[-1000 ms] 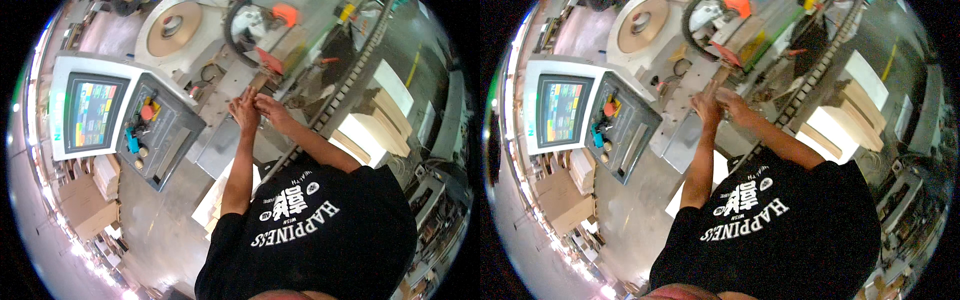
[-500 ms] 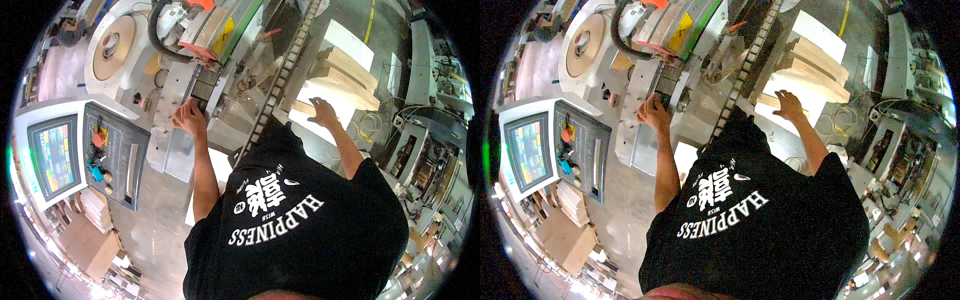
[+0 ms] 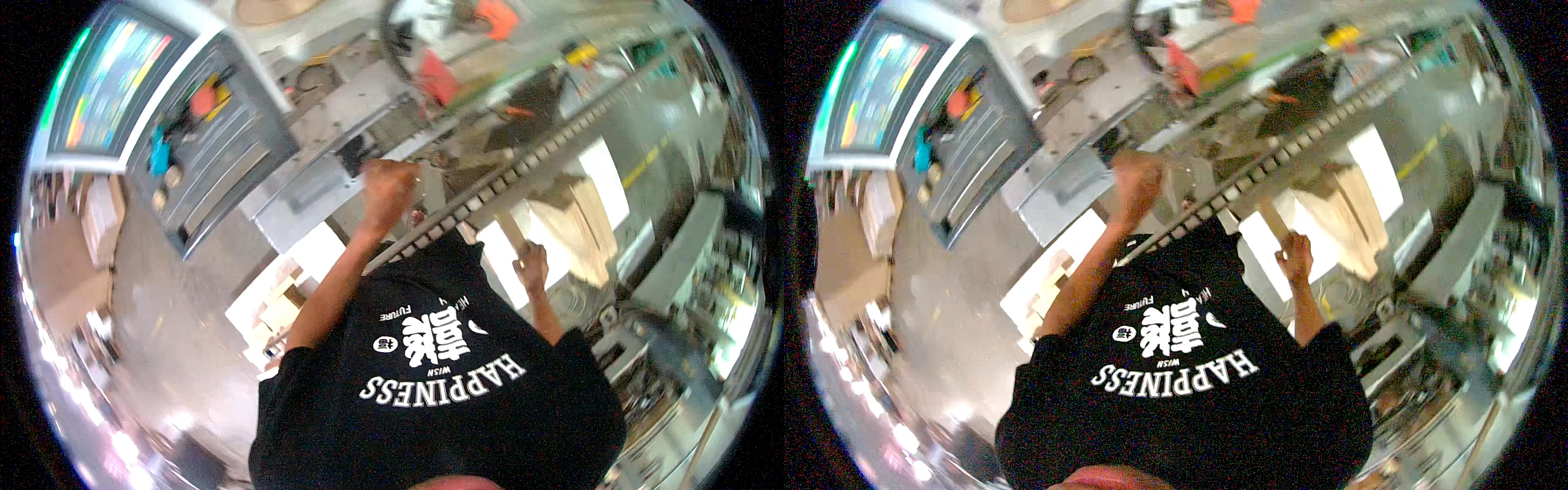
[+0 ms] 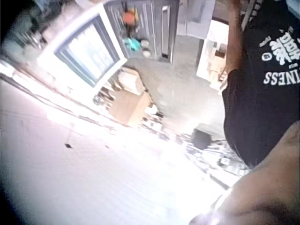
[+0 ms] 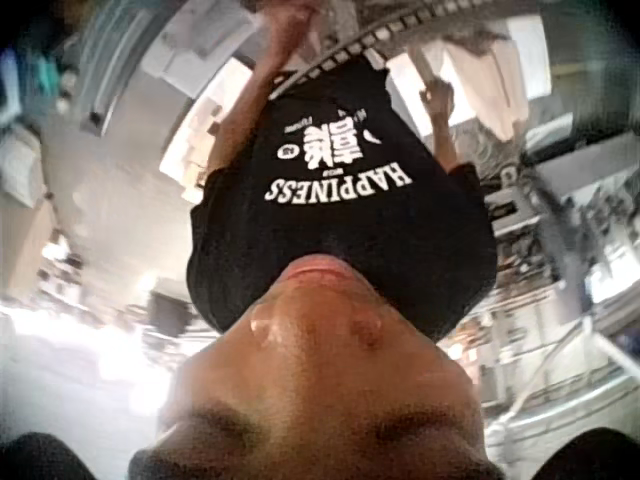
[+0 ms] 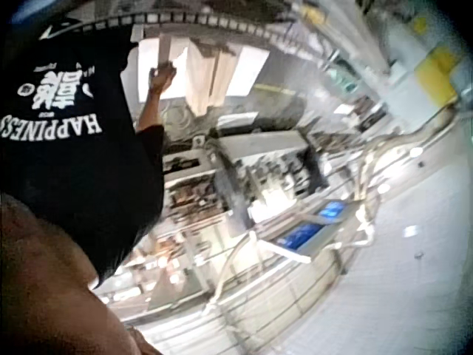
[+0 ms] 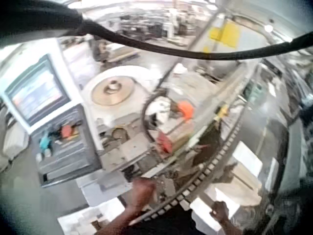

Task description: The person repeatedly picks up small wooden planks from a pile and feeds them one at a time into a machine with a conveyor belt. The planks move along the belt and exit the machine.

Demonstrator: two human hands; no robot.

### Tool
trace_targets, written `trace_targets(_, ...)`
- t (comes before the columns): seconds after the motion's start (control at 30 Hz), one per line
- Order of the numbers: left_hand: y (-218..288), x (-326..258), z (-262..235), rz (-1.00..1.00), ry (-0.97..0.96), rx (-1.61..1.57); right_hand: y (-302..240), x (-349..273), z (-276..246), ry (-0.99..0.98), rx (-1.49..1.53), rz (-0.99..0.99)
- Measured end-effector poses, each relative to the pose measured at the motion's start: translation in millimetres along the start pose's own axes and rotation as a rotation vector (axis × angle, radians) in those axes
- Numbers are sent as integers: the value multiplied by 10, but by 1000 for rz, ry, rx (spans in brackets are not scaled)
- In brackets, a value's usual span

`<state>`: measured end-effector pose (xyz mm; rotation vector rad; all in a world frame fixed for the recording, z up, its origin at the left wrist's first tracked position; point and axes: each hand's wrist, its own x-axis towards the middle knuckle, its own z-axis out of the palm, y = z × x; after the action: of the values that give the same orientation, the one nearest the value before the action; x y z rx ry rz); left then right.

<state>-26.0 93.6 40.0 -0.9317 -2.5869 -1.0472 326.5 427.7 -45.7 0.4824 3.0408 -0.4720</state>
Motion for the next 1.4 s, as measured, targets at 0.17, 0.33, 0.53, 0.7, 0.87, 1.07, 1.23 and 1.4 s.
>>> trace_targets(0.17,817,130,4,450,-150,-168,-398,205,-422,235,182,-5)
trace_targets(0.33,1028,8,175,495,-401,156,-1132,950,-736,230,219,-270)
trace_targets(0.53,6,-218,121,152,-472,93,-1745,1673,-576,88,180,-362)
trace_targets(0.7,-641,-658,-498,-279,-231,149,-2321,2026,-513,202,391,-387)
trace_targets(0.87,-870,-622,-681,-342,-67,362,-2643,2398,118,-290,1069,-112)
trace_targets(1.07,-1092,-371,-517,-486,130,350,-3503,2662,274,-534,1653,414)
trace_targets(1.23,-1197,-326,-504,-460,151,363,-3829,2736,314,-468,1898,366)
trace_targets(1.4,-1387,-537,-692,-224,116,428,-3897,2737,297,-492,1910,251)
